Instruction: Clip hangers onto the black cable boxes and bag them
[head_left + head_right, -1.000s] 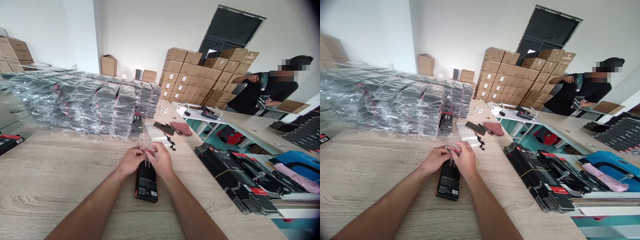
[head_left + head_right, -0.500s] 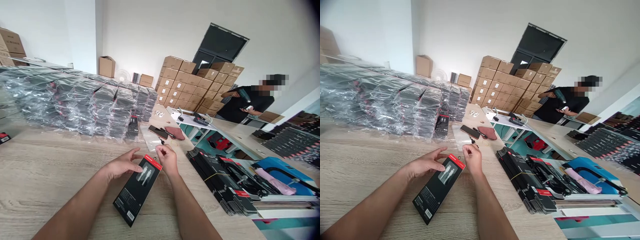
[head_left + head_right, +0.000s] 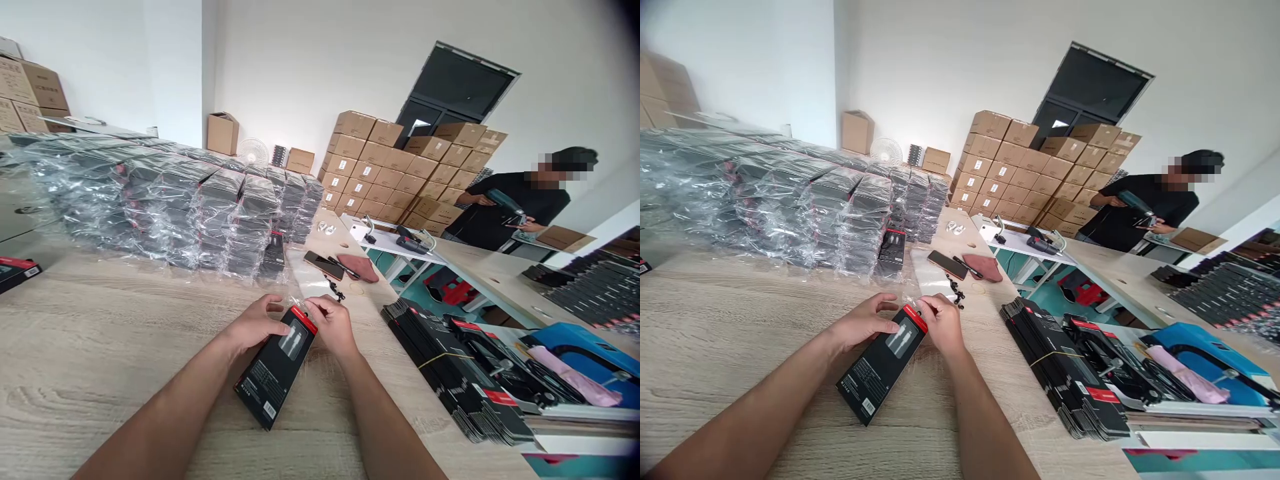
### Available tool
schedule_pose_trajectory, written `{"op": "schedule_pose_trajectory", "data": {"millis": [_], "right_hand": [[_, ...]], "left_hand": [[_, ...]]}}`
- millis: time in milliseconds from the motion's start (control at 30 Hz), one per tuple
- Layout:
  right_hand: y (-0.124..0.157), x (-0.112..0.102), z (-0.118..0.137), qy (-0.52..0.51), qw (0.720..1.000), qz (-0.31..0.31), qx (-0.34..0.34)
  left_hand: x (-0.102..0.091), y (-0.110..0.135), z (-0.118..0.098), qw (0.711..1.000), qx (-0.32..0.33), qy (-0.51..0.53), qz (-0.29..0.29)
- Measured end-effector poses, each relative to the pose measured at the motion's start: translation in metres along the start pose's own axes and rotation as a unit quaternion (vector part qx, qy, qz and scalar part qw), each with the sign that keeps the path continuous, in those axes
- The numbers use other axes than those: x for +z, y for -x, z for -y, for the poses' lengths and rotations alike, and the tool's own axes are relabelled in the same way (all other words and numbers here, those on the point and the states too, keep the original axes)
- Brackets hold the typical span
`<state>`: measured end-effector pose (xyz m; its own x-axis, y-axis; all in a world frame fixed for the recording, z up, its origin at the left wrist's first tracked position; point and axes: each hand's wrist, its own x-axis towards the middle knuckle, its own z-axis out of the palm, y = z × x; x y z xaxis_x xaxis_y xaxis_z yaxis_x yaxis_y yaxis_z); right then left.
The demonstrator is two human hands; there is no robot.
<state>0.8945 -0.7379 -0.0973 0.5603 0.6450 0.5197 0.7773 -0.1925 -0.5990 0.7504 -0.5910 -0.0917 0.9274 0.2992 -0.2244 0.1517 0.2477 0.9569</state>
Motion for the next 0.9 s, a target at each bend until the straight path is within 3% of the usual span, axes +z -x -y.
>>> {"op": "schedule_pose_trajectory", "data": {"millis": [267,400,567,667,900], "right_hand": [[0.000,0.004,0.014,0.034,0.999,-0.017,-0.030],[0.000,0.003,0.011,0.037,0.999,-0.007,-0.032],[0.000,0.003,-0.005,0.100,0.993,-0.023,0.062],[-0.001,0.004,-0.013,0.070,0.991,-0.007,0.111],[-0.001,0.001,-0.016,-0.016,0.995,0.033,0.097]], "left_hand": [[0.005,-0.004,0.003,0.998,0.062,0.005,-0.028],[0.004,-0.008,0.005,0.993,0.098,-0.050,-0.043],[0.001,-0.012,0.014,0.989,0.089,-0.108,-0.056],[0.002,-0.013,0.015,0.986,0.103,-0.122,-0.055],[0.005,-0.012,0.010,0.988,0.095,-0.096,-0.071]]}}
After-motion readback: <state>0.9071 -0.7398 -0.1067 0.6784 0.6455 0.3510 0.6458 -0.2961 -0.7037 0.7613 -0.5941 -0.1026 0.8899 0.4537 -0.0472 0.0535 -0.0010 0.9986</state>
